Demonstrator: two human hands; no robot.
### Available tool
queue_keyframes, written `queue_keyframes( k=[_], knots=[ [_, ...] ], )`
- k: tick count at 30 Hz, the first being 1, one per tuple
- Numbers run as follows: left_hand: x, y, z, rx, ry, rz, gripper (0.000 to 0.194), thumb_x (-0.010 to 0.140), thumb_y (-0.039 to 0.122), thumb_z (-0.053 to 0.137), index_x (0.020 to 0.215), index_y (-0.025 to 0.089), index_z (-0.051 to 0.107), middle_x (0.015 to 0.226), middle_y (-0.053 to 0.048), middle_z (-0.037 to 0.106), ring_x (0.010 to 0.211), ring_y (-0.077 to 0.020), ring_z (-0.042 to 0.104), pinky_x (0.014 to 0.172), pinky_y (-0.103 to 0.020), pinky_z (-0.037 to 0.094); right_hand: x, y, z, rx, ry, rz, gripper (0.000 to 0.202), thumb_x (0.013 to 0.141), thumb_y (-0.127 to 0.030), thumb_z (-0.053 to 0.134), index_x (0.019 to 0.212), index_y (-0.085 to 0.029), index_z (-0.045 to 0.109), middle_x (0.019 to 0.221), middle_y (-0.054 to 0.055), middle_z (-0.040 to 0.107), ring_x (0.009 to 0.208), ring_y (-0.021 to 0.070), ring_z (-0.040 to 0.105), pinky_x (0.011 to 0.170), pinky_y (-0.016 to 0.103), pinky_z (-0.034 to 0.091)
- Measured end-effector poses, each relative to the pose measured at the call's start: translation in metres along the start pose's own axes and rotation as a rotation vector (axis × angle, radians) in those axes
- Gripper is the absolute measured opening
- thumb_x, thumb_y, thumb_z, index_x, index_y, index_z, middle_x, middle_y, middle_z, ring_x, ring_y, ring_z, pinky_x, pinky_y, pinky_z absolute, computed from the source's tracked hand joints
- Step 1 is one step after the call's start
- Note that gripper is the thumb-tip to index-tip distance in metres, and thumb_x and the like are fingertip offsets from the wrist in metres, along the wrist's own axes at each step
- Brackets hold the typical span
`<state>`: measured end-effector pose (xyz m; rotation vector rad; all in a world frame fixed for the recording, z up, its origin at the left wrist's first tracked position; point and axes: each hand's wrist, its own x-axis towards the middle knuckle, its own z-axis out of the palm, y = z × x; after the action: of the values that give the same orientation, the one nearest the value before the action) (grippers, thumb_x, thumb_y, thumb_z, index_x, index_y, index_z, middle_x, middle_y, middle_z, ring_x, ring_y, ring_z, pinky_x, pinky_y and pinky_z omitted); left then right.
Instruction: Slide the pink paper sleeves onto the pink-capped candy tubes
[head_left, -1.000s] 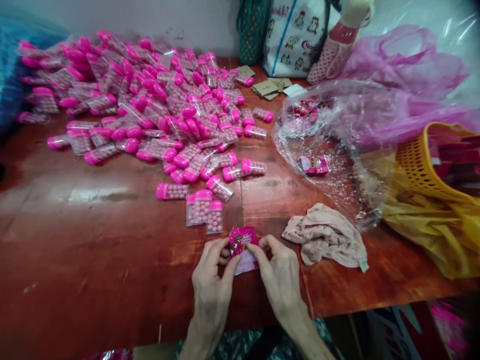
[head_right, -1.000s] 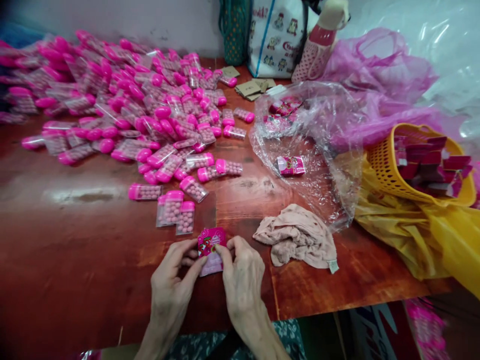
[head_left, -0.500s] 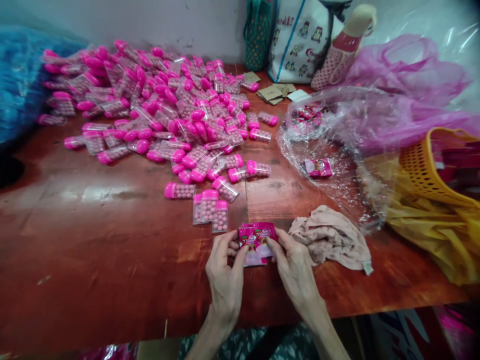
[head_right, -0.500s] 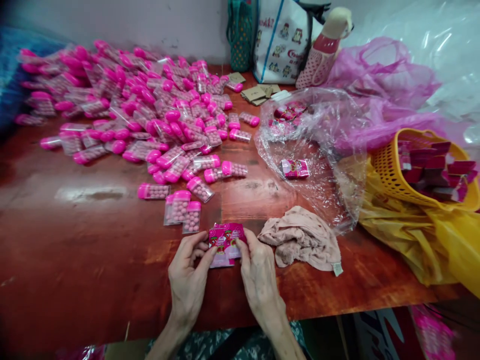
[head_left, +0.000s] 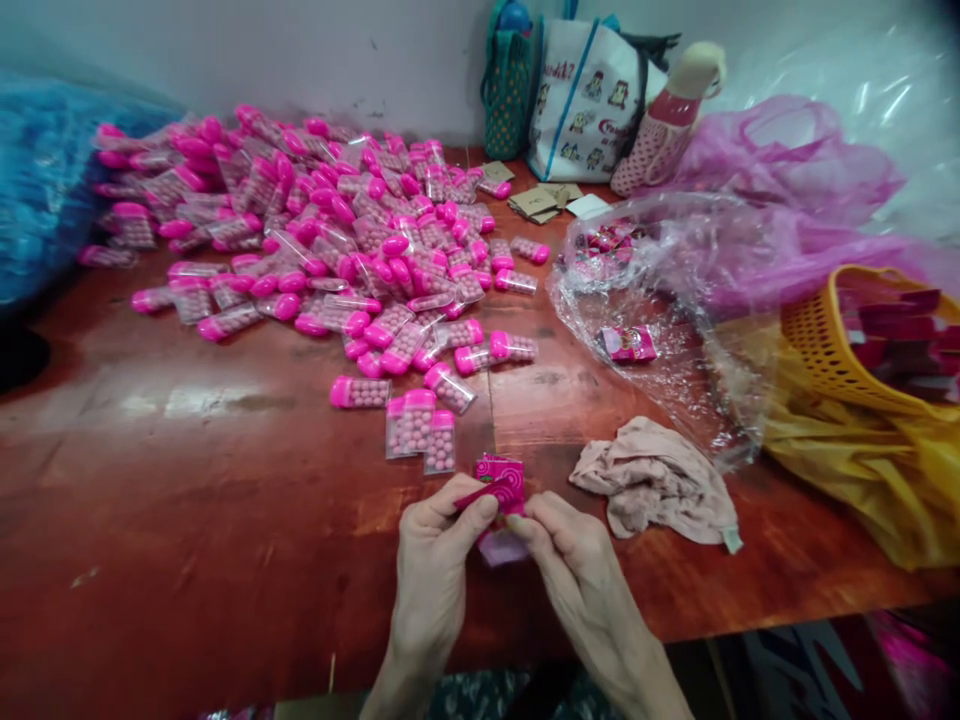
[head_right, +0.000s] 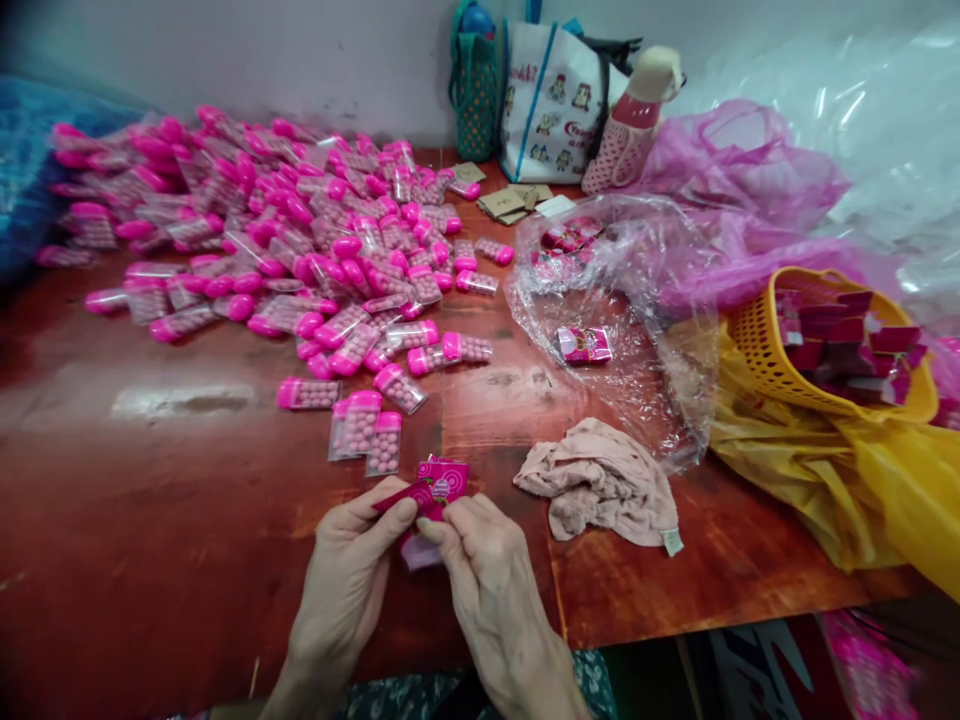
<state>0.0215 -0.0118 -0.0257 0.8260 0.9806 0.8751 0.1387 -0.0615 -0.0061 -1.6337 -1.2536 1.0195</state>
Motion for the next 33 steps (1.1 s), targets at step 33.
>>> queue_keyframes(
  k=[33],
  knots=[
    [0.013,0.012,-0.023,-0.098,0.424,0.161,0.022,0.06,0.011,0.077,0.078,0.017,0.065,0.068,0.002,0.068,0.061,-0.0091,0.062,0.061,-0.017,0.05,0.03,-0.009,0.028,-0.098,-0.054,-0.077,0.026,0.091,-0.019,0.047,0.066,-0.018,0.055,0.064,-0.002,0.052,0.062,0.0123,0.049,0.059,0.024,0.036]
  ],
)
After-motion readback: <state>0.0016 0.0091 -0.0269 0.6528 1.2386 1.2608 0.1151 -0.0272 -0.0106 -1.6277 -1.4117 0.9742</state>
